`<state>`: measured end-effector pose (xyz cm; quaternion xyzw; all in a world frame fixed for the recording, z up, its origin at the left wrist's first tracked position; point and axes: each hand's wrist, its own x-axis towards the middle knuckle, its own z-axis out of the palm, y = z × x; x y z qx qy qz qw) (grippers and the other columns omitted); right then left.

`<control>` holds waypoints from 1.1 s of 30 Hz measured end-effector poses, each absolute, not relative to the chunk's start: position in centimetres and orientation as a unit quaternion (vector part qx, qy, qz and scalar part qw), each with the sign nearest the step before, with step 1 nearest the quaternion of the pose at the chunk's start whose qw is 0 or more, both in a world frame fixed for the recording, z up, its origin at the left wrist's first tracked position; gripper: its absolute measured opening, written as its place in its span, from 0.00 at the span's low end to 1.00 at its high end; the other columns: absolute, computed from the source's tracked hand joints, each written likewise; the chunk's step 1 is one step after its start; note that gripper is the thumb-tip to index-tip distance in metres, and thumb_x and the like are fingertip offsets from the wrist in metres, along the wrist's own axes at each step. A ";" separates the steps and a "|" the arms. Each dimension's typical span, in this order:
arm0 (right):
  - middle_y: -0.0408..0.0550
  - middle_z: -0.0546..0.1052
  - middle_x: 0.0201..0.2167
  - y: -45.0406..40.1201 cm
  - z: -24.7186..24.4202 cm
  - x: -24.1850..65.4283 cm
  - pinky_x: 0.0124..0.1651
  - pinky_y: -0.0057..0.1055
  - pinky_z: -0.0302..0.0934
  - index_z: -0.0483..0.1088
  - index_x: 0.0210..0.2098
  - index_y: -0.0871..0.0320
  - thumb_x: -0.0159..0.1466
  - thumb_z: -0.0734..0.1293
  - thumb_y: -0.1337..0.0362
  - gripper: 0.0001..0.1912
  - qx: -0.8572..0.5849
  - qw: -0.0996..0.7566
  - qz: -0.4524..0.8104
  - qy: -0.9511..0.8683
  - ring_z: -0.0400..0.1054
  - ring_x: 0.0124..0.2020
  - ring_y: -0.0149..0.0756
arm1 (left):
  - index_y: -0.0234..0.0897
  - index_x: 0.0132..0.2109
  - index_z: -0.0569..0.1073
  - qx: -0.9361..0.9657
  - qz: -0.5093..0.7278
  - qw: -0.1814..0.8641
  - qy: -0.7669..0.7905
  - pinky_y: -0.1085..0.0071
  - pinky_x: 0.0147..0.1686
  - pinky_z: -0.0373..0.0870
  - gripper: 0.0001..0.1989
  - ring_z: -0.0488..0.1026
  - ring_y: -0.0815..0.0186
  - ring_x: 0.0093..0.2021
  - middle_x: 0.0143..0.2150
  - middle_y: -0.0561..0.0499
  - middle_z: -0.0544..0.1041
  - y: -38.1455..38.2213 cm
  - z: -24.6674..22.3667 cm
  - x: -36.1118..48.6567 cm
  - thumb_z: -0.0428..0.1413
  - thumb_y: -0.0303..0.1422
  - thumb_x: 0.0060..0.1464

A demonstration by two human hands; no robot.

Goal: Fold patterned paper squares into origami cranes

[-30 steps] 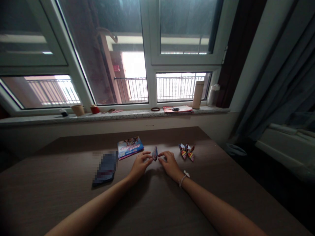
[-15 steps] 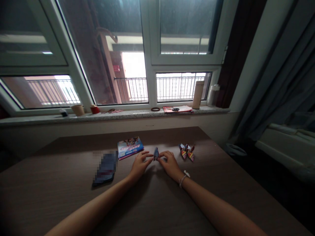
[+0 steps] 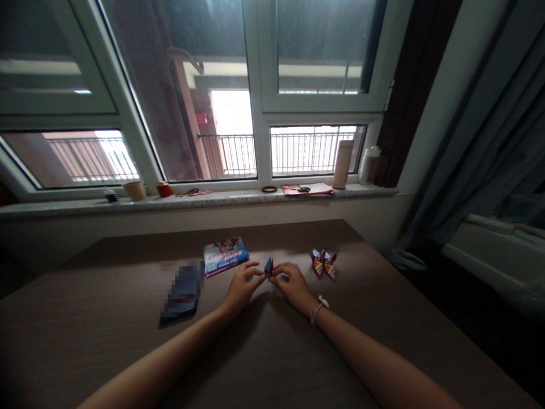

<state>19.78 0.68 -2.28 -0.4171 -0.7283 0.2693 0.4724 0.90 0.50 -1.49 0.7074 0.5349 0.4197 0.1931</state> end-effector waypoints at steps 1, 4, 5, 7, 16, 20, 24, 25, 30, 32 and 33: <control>0.48 0.78 0.41 0.7 -2.3 19.8 0.56 0.39 0.55 0.76 0.32 0.55 0.59 0.70 0.58 0.07 -0.420 0.474 0.275 -0.724 0.67 0.49 0.42 | 0.42 0.34 0.82 0.707 0.420 0.191 0.536 0.56 0.58 0.62 0.03 0.69 0.56 0.55 0.52 0.47 0.74 0.5 -1.5 0.9 0.62 0.34 0.52; 0.49 0.78 0.41 0.7 -2.5 19.7 0.56 0.39 0.57 0.76 0.33 0.55 0.58 0.70 0.58 0.08 -0.436 0.481 0.292 -0.702 0.68 0.49 0.43 | 0.42 0.33 0.82 0.707 0.421 0.182 0.538 0.56 0.58 0.62 0.03 0.68 0.55 0.55 0.51 0.47 0.75 0.5 -1.6 1.0 0.63 0.33 0.51; 0.49 0.78 0.42 0.7 -2.5 19.6 0.56 0.39 0.57 0.77 0.34 0.55 0.57 0.70 0.58 0.08 -0.442 0.483 0.296 -0.695 0.68 0.49 0.43 | 0.43 0.33 0.82 0.708 0.420 0.181 0.538 0.56 0.58 0.62 0.03 0.68 0.55 0.55 0.51 0.47 0.75 0.5 -1.5 1.0 0.63 0.34 0.51; 0.49 0.78 0.42 0.6 -2.4 19.6 0.56 0.39 0.57 0.77 0.34 0.56 0.57 0.70 0.58 0.09 -0.450 0.488 0.300 -0.686 0.68 0.49 0.44 | 0.45 0.35 0.82 0.713 0.415 0.181 0.536 0.55 0.59 0.61 0.03 0.67 0.54 0.56 0.52 0.48 0.74 0.3 -1.4 1.0 0.64 0.34 0.50; 0.49 0.79 0.38 0.4 -2.1 19.7 0.54 0.39 0.59 0.77 0.33 0.57 0.58 0.69 0.56 0.10 -0.455 0.480 0.290 -0.691 0.69 0.47 0.43 | 0.43 0.34 0.80 0.716 0.400 0.176 0.545 0.55 0.59 0.61 0.08 0.65 0.54 0.57 0.52 0.48 0.73 -0.2 -1.1 1.2 0.68 0.35 0.44; 0.50 0.79 0.38 0.6 -2.3 19.8 0.53 0.40 0.60 0.77 0.34 0.56 0.59 0.69 0.56 0.11 -0.453 0.482 0.287 -0.692 0.69 0.46 0.44 | 0.43 0.35 0.80 0.719 0.394 0.176 0.545 0.55 0.59 0.60 0.05 0.65 0.54 0.57 0.52 0.48 0.73 -0.2 -1.1 1.3 0.65 0.34 0.48; 0.51 0.79 0.38 0.7 -2.4 19.7 0.53 0.41 0.61 0.76 0.34 0.57 0.58 0.69 0.53 0.13 -0.454 0.494 0.300 -0.679 0.70 0.45 0.43 | 0.44 0.35 0.80 0.721 0.387 0.179 0.546 0.55 0.59 0.60 0.03 0.66 0.55 0.56 0.53 0.48 0.73 -0.1 -1.0 1.3 0.63 0.34 0.51; 0.50 0.79 0.38 0.8 -2.4 19.6 0.52 0.40 0.62 0.75 0.34 0.57 0.58 0.70 0.53 0.14 -0.450 0.501 0.314 -0.669 0.71 0.44 0.43 | 0.44 0.35 0.80 0.722 0.386 0.179 0.546 0.55 0.59 0.60 0.03 0.66 0.55 0.56 0.52 0.49 0.73 -0.1 -1.0 1.3 0.62 0.33 0.51; 0.47 0.78 0.32 0.8 -2.5 19.3 0.45 0.37 0.65 0.68 0.38 0.57 0.54 0.72 0.52 0.19 -0.428 0.541 0.383 -0.614 0.74 0.39 0.42 | 0.44 0.35 0.80 0.721 0.382 0.180 0.549 0.55 0.59 0.59 0.03 0.66 0.56 0.56 0.52 0.50 0.74 -0.1 -1.0 1.4 0.62 0.34 0.51; 0.47 0.78 0.32 0.9 -2.5 19.4 0.46 0.38 0.65 0.69 0.40 0.57 0.54 0.72 0.54 0.19 -0.420 0.536 0.383 -0.624 0.74 0.38 0.42 | 0.44 0.35 0.80 0.720 0.379 0.181 0.553 0.56 0.59 0.60 0.03 0.67 0.56 0.55 0.52 0.50 0.74 -0.2 -1.0 1.5 0.61 0.34 0.51; 0.47 0.78 0.32 0.9 -2.5 19.5 0.47 0.38 0.64 0.70 0.41 0.58 0.55 0.72 0.54 0.19 -0.417 0.530 0.377 -0.635 0.74 0.39 0.42 | 0.44 0.36 0.80 0.718 0.378 0.182 0.555 0.57 0.59 0.60 0.04 0.67 0.56 0.55 0.52 0.50 0.74 -0.1 -1.1 1.5 0.61 0.35 0.51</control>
